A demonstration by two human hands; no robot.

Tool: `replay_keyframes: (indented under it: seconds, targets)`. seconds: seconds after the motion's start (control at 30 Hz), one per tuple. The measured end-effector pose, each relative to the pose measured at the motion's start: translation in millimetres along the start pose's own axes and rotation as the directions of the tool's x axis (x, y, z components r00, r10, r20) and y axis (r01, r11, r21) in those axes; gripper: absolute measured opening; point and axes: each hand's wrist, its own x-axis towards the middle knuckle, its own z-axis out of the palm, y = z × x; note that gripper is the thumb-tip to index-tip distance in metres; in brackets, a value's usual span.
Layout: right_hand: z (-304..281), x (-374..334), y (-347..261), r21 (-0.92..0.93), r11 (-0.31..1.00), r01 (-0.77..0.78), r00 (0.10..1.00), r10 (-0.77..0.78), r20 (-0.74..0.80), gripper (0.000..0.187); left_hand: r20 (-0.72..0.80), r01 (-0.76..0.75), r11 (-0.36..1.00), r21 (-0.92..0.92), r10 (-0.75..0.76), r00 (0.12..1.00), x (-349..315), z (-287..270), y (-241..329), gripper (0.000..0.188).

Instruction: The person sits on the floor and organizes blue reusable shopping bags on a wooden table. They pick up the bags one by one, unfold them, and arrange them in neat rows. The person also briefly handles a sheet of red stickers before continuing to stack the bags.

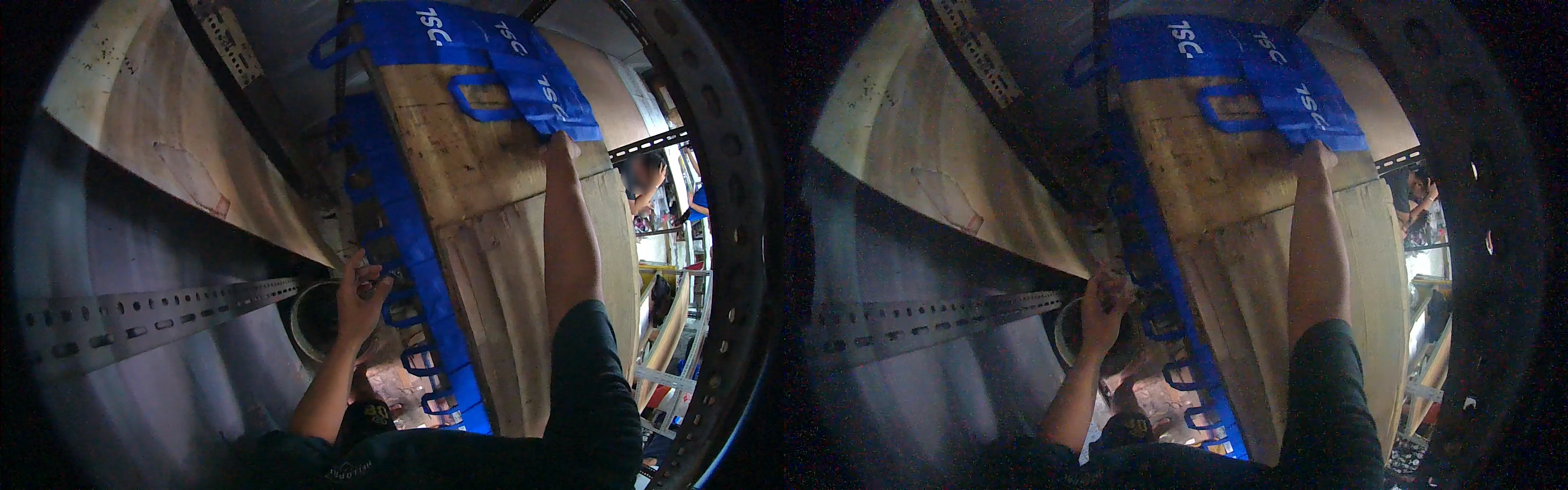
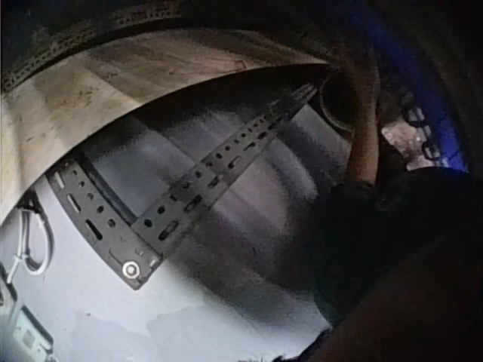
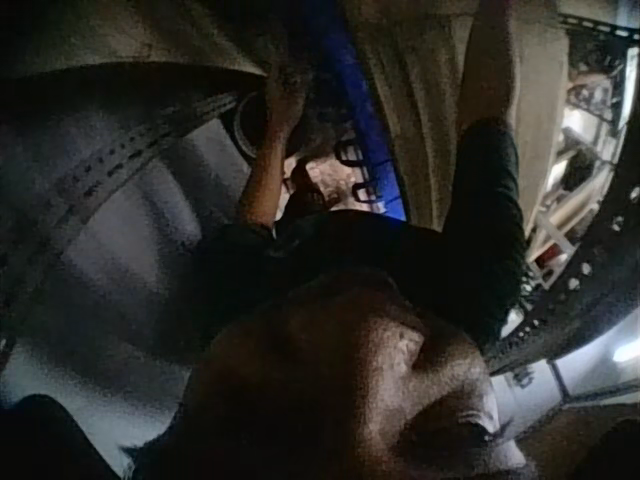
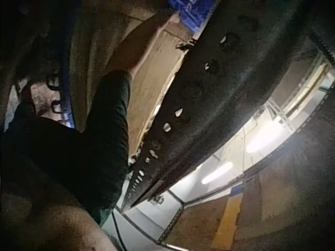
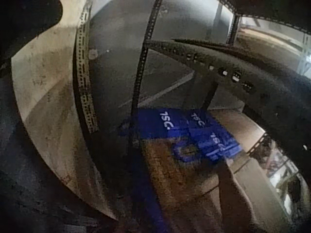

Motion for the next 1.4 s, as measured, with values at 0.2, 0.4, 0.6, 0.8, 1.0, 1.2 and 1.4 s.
replay_keyframes:
  seconds: [0.2,0.4,0.6,0.8,1.0,1.2,1.4]
  targets:
    - [2.8,13.0,-3.6,-0.022,1.000,0.007,1.000,-0.007,-0.025,0.029,0.012,-0.001,1.000,-0.009,0.001,1.000,-5.0,-5.0,6.6,0.065]
    - [0.7,32.1,10.8,-0.053,0.975,0.214,0.975,-0.210,0.066,0.031,0.018,-0.009,1.000,0.016,0.009,1.000,-12.4,-2.2,19.8,0.063]
    - [-11.3,42.3,14.6,-0.099,0.972,0.212,0.967,-0.194,0.168,0.051,0.101,-0.111,0.994,0.021,0.109,0.989,-17.5,-1.2,10.0,0.063]
    - [-85.0,-119.5,10.8,0.414,0.837,0.359,0.801,-0.504,0.324,0.034,0.059,-0.008,0.993,-0.121,0.015,0.998,-41.9,34.9,47.0,0.060]
    - [-334.5,-283.8,11.9,0.170,0.774,0.610,0.629,-0.604,0.489,0.013,0.037,-0.250,0.961,-0.118,0.256,0.966,-82.9,121.1,98.9,0.048]
    - [-588.0,-358.6,-65.6,0.019,0.861,0.508,0.504,-0.315,0.804,0.028,-0.030,-0.449,0.883,-0.136,0.449,0.893,-147.9,179.2,147.3,0.037]
    - [-886.5,-438.5,67.6,-0.475,0.702,0.530,0.711,-0.673,-0.201,0.025,0.143,-0.580,0.794,-0.182,0.605,0.784,-289.8,236.3,141.0,0.035]
